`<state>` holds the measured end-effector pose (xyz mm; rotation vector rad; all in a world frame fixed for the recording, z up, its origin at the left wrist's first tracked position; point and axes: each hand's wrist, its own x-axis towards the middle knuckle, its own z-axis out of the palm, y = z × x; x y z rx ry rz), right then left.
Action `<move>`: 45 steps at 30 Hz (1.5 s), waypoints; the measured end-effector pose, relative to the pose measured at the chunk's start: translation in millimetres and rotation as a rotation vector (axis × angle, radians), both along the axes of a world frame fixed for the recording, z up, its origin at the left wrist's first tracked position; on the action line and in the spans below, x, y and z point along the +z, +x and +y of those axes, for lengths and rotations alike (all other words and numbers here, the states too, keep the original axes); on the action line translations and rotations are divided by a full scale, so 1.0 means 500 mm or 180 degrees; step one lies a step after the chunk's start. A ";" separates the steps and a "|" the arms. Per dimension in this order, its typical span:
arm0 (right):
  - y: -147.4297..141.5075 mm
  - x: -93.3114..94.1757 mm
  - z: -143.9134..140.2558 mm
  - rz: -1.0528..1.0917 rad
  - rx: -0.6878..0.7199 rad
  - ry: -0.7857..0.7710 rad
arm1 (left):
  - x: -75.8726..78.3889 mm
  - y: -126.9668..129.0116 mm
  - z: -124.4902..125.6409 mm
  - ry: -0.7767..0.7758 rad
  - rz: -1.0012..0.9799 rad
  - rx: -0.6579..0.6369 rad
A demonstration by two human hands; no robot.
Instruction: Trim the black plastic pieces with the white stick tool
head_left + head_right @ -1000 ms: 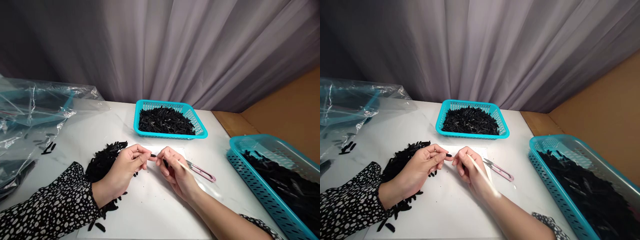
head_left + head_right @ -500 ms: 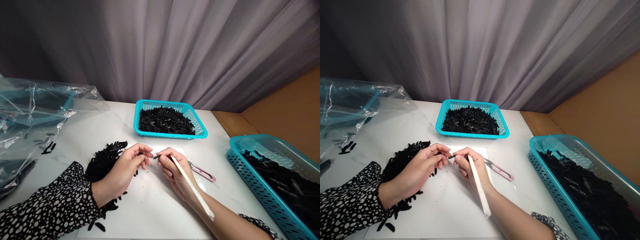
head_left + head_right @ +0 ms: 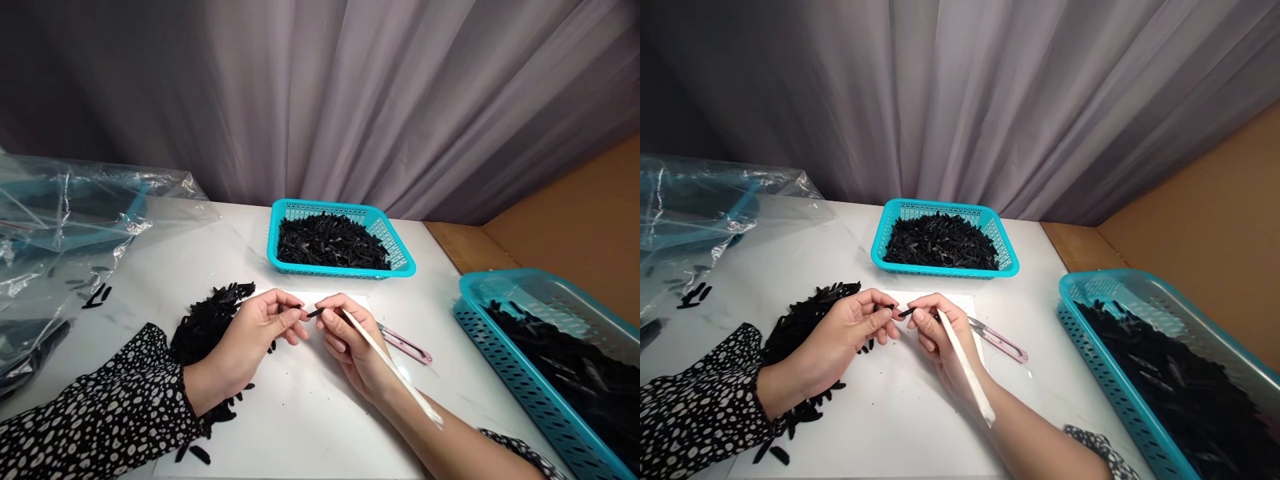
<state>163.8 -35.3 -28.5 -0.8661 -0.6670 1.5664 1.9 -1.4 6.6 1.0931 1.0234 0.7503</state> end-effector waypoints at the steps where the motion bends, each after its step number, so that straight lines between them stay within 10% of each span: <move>1: 0.000 -0.001 0.000 0.0007 0.0014 -0.0001 | 0.000 0.000 0.000 -0.0010 -0.0028 0.0005; 45: -0.002 0.003 0.003 -0.0090 0.0000 -0.0059 | -0.012 -0.003 -0.008 0.0057 -0.0054 0.0071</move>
